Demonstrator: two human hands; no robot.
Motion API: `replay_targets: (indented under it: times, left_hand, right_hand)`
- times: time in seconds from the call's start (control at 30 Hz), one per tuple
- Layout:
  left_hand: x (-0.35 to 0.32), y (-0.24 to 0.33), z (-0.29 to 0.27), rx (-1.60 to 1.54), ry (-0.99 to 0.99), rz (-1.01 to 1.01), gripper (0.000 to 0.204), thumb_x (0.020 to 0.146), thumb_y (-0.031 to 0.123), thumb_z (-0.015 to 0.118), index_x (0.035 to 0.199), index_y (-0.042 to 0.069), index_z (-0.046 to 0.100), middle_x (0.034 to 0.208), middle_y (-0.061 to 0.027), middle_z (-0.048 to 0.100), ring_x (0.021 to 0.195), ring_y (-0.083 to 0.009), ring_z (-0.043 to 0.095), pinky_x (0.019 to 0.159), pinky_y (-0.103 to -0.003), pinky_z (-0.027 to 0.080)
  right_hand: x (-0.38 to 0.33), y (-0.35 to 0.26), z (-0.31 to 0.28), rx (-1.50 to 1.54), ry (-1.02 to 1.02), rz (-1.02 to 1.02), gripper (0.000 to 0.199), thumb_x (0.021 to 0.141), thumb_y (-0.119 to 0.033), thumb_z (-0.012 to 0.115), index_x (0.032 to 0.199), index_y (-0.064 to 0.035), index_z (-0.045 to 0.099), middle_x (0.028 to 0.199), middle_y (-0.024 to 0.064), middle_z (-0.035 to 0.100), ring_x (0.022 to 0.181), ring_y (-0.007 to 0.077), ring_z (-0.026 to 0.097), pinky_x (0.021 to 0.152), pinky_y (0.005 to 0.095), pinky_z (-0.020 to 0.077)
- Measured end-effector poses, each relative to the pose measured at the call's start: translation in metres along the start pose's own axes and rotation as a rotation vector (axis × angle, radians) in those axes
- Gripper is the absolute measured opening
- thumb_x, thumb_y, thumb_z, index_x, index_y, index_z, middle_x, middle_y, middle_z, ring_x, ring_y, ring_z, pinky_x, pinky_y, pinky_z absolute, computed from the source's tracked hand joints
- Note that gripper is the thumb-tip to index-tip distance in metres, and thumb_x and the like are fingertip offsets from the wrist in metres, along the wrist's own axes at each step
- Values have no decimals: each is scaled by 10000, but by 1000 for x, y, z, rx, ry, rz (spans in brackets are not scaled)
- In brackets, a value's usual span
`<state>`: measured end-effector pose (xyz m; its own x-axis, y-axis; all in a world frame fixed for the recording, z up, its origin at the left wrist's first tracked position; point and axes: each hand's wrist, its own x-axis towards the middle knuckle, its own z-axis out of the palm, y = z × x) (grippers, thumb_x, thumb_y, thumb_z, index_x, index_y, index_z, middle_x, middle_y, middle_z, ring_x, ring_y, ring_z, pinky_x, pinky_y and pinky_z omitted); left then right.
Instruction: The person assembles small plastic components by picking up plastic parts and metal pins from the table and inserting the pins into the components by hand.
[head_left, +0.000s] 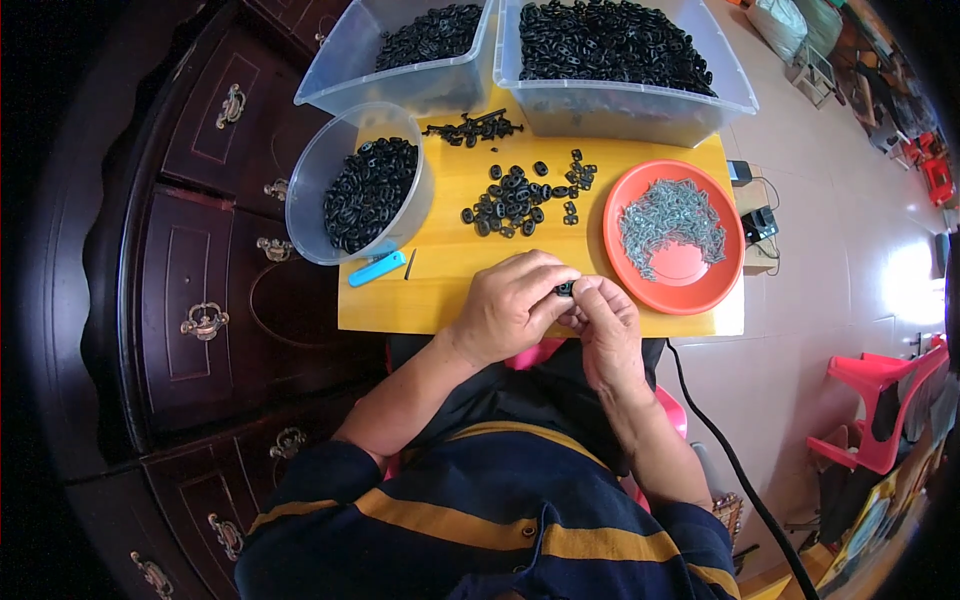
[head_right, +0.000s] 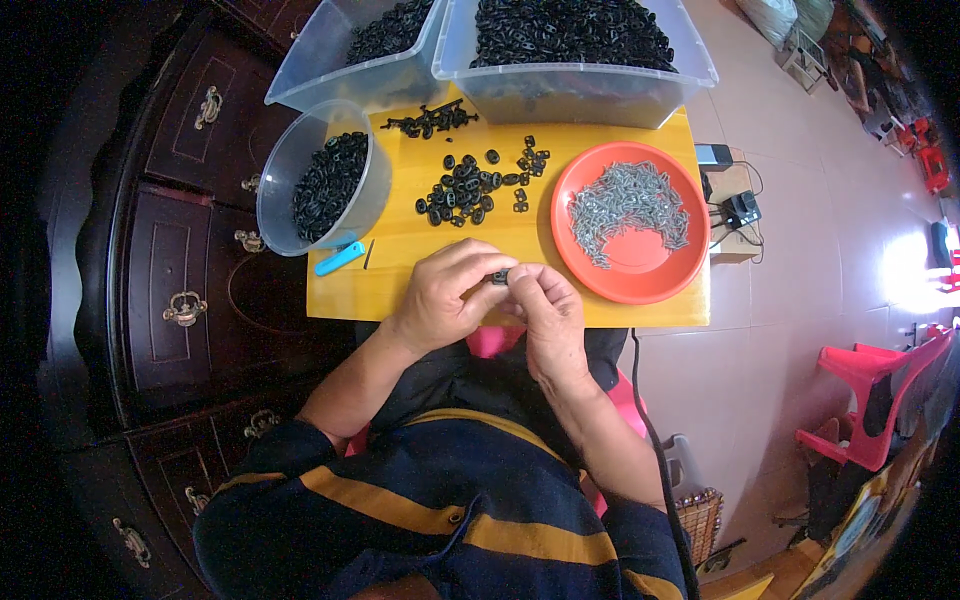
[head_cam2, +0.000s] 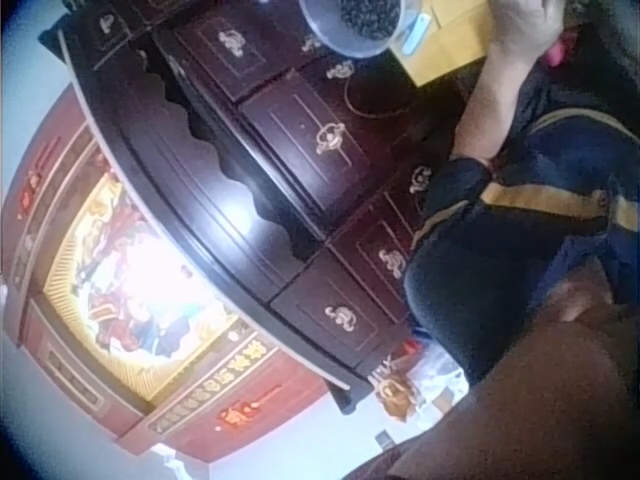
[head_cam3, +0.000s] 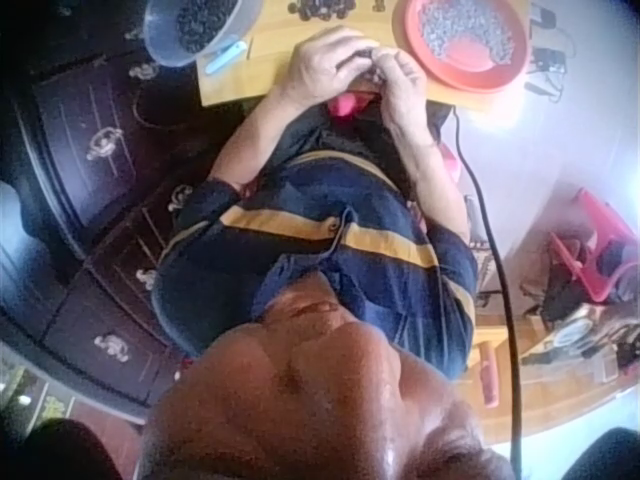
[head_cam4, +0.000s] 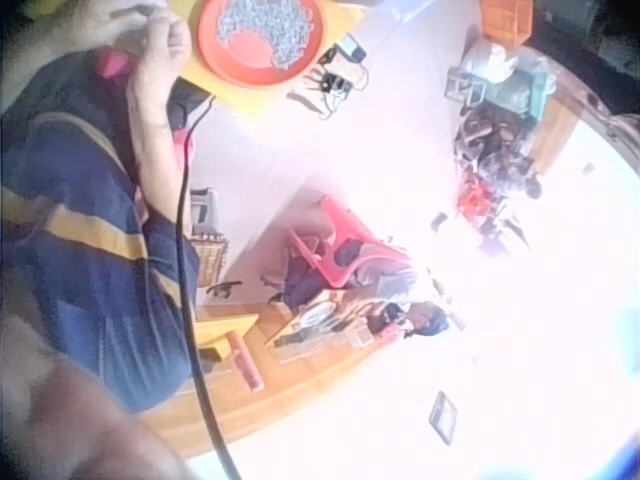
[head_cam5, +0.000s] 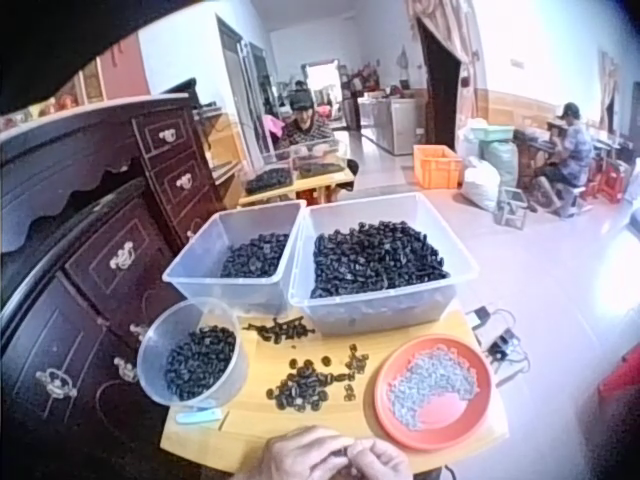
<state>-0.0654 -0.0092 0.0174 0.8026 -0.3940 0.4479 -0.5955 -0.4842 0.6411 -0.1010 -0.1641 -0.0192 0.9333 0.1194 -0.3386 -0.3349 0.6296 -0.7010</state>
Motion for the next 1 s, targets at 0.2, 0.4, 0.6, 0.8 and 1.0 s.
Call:
replay_targets:
  times: [0.2, 0.4, 0.6, 0.8, 1.0]
  left_hand:
    - [4, -3, -4, -68, -31, -21, 243, 807, 36, 763, 1035, 8, 683, 936, -139, 674, 847, -304, 686, 728, -368, 551]
    - [4, 0, -7, -63, -46, -46, 210, 840, 117, 726, 1036, 48, 692, 941, -114, 673, 848, -316, 675, 733, -385, 552]
    - [-1, 3, -21, -183, -110, -91, 240, 859, 107, 715, 1083, 24, 688, 958, -136, 676, 851, -310, 680, 739, -378, 551]
    - [6, 2, -37, -177, -154, -120, 121, 874, 34, 670, 988, 15, 705, 818, -113, 677, 701, -239, 672, 622, -321, 519]
    - [18, -7, -68, -79, -71, -121, 117, 870, 6, 653, 975, 5, 704, 790, -108, 645, 644, -197, 611, 588, -314, 478]
  right_hand:
    - [3, -4, 2, 22, -24, -7, 152, 1006, -198, 622, 971, -56, 666, 855, -18, 657, 747, 56, 589, 728, 226, 496]
    - [2, 0, 1, -7, -5, -29, 163, 1022, -196, 595, 957, -63, 662, 850, -42, 624, 709, 36, 521, 665, 208, 413]
    - [-2, -1, 0, -125, -42, -50, 169, 1026, -207, 590, 993, -51, 649, 837, -21, 634, 714, 56, 549, 679, 208, 420]
    - [-8, -5, 3, -167, -122, 88, 167, 1019, -215, 602, 1057, -54, 629, 929, 45, 690, 787, 120, 637, 739, 262, 509]
    - [-7, -2, 8, -119, -210, 126, 147, 1019, -174, 599, 1105, -57, 622, 1026, 57, 706, 877, 120, 643, 830, 273, 527]
